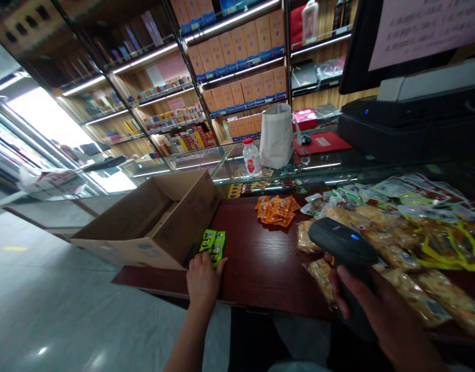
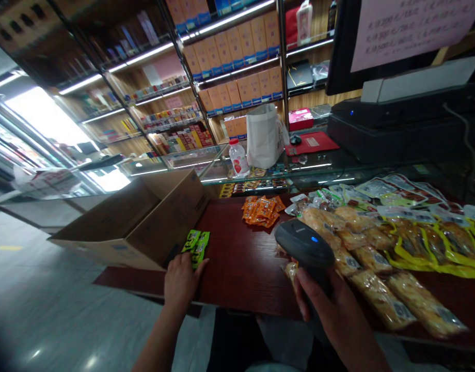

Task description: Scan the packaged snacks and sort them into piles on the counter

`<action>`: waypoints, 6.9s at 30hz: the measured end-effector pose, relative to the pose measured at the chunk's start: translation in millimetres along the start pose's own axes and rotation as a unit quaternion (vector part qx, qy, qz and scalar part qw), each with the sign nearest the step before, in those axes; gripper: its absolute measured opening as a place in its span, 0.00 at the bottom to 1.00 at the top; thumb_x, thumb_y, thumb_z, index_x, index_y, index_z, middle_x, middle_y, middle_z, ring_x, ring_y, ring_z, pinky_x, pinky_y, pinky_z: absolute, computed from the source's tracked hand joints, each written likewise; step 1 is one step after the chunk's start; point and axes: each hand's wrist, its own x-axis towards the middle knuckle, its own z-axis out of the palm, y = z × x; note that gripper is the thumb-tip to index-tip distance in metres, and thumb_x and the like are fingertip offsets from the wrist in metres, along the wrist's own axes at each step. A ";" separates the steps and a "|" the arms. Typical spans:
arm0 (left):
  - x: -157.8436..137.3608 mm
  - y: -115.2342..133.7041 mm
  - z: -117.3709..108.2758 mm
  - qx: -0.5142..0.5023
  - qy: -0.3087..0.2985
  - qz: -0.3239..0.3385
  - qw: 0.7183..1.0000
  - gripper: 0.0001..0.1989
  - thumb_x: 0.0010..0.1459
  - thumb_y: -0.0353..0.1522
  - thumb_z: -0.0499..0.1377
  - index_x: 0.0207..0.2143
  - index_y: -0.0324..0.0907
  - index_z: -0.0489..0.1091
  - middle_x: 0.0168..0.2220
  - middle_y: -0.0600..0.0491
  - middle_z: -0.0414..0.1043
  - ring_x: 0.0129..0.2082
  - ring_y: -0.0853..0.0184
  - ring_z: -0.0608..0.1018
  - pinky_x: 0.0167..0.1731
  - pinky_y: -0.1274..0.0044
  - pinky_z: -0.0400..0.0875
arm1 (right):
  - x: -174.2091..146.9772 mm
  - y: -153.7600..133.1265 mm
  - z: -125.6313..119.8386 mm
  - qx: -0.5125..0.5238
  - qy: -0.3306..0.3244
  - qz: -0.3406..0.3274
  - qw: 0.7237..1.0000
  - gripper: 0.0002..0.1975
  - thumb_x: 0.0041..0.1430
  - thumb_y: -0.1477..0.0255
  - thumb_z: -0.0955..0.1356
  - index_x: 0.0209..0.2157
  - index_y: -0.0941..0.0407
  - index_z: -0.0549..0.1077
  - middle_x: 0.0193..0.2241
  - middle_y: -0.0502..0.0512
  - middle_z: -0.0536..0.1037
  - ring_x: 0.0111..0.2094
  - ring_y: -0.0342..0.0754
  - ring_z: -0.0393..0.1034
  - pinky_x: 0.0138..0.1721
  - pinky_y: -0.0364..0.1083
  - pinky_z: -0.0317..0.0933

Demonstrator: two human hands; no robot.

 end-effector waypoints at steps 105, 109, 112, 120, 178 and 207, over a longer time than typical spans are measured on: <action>22.6 126.7 -10.6 -0.623 -0.365 -0.075 0.688 0.19 0.58 0.40 0.65 0.44 0.41 0.61 0.23 0.53 0.76 0.18 0.65 0.79 0.20 0.77 0.72 | -8.1 19.4 -16.3 -0.099 0.048 -0.012 0.994 0.20 0.62 0.50 0.66 0.28 0.52 0.69 0.15 0.45 0.70 0.19 0.45 0.66 0.24 0.44 0.62; 23.6 82.9 -5.9 -0.444 -0.110 0.030 0.889 0.13 0.60 0.39 0.60 0.42 0.40 0.72 0.35 0.45 0.79 0.36 0.57 0.83 0.41 0.65 0.77 | -10.3 19.9 -20.2 -0.120 0.056 -0.014 0.991 0.22 0.63 0.48 0.65 0.27 0.51 0.69 0.15 0.46 0.70 0.19 0.46 0.66 0.25 0.45 0.63; 33.4 43.6 0.9 -0.272 0.088 0.050 0.957 0.18 0.60 0.33 0.57 0.51 0.36 0.72 0.55 0.34 0.73 0.61 0.46 0.71 0.61 0.55 0.62 | -9.0 19.2 -21.5 -0.125 0.057 -0.022 0.990 0.22 0.63 0.48 0.65 0.26 0.51 0.68 0.15 0.46 0.70 0.20 0.46 0.66 0.26 0.45 0.63; 52.0 -7.8 14.9 -0.087 -0.036 -0.001 0.996 0.23 0.62 0.24 0.45 0.56 0.30 0.70 0.43 0.32 0.79 0.41 0.52 0.83 0.40 0.69 0.74 | -4.3 10.9 -10.7 -0.083 0.024 -0.011 0.996 0.22 0.61 0.47 0.66 0.27 0.51 0.67 0.15 0.44 0.69 0.19 0.45 0.65 0.23 0.44 0.61; -20.4 91.8 -60.5 -0.779 -0.175 -0.189 0.572 0.22 0.38 0.42 0.75 0.31 0.37 0.75 0.25 0.54 0.78 0.24 0.69 0.80 0.26 0.81 0.77 | 1.5 35.9 5.2 -0.017 -0.027 -0.005 0.999 0.21 0.64 0.50 0.66 0.32 0.55 0.71 0.16 0.45 0.71 0.18 0.43 0.65 0.24 0.43 0.59; -16.1 83.6 -45.4 -0.756 -0.135 -0.181 0.615 0.22 0.39 0.43 0.75 0.31 0.37 0.77 0.24 0.55 0.77 0.24 0.69 0.78 0.27 0.79 0.77 | -0.4 33.6 15.6 -0.152 -0.067 -0.065 0.984 0.21 0.63 0.55 0.67 0.49 0.54 0.76 0.42 0.60 0.84 0.46 0.60 0.78 0.48 0.54 0.68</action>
